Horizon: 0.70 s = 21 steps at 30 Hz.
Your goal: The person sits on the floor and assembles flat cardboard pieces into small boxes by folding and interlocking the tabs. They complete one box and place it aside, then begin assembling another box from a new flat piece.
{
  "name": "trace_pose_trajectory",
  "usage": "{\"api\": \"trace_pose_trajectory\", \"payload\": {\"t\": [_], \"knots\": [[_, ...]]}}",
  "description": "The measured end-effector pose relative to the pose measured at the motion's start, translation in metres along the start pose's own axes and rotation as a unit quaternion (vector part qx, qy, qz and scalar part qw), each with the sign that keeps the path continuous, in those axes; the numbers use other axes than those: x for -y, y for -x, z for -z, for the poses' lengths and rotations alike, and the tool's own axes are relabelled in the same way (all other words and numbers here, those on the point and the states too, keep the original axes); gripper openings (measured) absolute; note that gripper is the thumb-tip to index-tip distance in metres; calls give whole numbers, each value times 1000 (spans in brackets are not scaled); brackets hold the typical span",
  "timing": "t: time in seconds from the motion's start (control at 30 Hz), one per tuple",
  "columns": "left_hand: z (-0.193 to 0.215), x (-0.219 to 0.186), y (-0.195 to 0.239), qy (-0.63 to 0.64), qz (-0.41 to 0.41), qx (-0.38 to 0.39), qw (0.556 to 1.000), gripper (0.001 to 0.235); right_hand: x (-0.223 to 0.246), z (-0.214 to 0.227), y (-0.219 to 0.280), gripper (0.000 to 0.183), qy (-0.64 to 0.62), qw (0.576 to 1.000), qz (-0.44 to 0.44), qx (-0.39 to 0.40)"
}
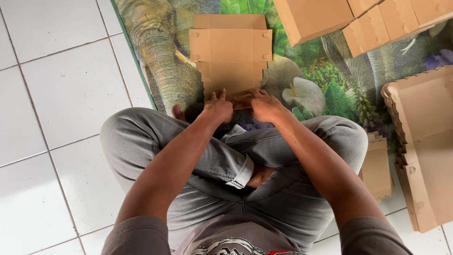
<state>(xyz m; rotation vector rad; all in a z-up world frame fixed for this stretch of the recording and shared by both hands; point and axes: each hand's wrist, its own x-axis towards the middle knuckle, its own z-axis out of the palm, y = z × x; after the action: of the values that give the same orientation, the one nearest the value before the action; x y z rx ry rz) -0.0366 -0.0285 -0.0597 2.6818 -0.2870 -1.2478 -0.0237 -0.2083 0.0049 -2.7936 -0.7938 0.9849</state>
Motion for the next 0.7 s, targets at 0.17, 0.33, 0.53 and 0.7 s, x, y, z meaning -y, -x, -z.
{"api": "trace_pose_trajectory", "payload": {"t": [0.17,0.33,0.53,0.7], "knots": [[-7,-4,1,-33,5,-23,999,55,-6,38,3,62,-144,989,-14,35],[-13,-8,-4,-76,25,-82,993,68,-74,34,-43,47,-278,954,-48,-100],[37,-27,46,-76,91,94,989,74,-123,57,-92,84,112,942,-167,-270],[34,-27,43,-54,95,113,988,75,-149,70,-86,73,111,949,-245,-165]]}}
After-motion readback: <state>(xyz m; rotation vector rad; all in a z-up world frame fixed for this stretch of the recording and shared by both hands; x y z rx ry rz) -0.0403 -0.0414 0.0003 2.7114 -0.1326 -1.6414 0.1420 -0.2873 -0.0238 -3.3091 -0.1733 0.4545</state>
